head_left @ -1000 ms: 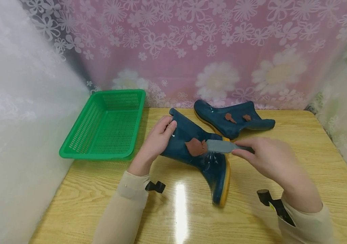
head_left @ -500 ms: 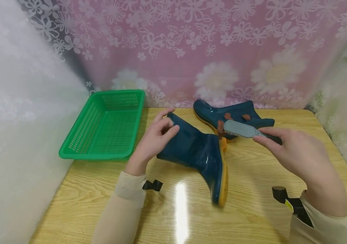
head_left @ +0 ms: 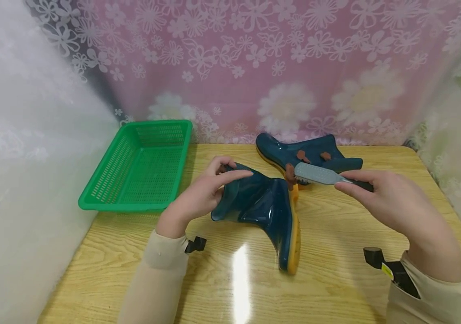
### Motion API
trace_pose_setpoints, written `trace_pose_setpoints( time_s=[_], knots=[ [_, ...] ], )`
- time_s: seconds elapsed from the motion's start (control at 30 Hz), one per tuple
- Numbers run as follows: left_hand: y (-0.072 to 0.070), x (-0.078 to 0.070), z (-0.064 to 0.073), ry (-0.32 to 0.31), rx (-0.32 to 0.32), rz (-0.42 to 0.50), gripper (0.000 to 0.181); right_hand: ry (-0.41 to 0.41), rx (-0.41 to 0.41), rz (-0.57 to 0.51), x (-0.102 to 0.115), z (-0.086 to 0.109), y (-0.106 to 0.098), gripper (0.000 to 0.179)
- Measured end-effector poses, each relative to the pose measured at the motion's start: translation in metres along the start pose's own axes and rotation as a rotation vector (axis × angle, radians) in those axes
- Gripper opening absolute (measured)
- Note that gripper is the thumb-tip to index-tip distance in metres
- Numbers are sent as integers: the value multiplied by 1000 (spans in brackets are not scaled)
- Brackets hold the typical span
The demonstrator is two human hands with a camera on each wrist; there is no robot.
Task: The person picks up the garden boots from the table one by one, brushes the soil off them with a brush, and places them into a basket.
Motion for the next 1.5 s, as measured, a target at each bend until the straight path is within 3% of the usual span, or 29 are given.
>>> trace_pose_setpoints(
  time_s=[0.13,0.4,0.6,0.77,0.97,1.13,1.33,1.43,1.5],
  knots=[
    [2,0,2,35,-15,-174,74,-6,3,2,-4,-1,1,70],
    [-7,-9,-3,-8,-23,-418,49,-19,8,7,-17,-1,5,65],
    [-23,-28,-17,86,-80,-492,39,-19,4,10,-28,-2,5,67],
    [-34,-45,-33,173,-116,-503,26,-13,-15,-2,-34,0,2,68],
    [-47,-61,-47,215,-147,-530,11,9,-44,-11,-41,3,-2,69],
    [-61,-72,-56,107,-114,-579,17,16,-44,-10,-47,5,-7,71],
    [-74,-81,-65,-133,-100,-578,21,25,-35,-6,-52,4,-10,74],
    [-74,-84,-66,-261,-128,-573,24,36,-25,-2,-53,4,-11,77],
    [-73,-85,-66,-345,-164,-523,28,38,-21,1,-54,5,-12,78]
  ],
)
Point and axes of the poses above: each hand's wrist, its own z-axis away from the middle knuckle, its own y-axis out of the palm, x = y × z, the point moved 1 cm from there along -z, towards the middle knuckle, and after that the axes turned 9 degrees about z, right-handed, at the moved point
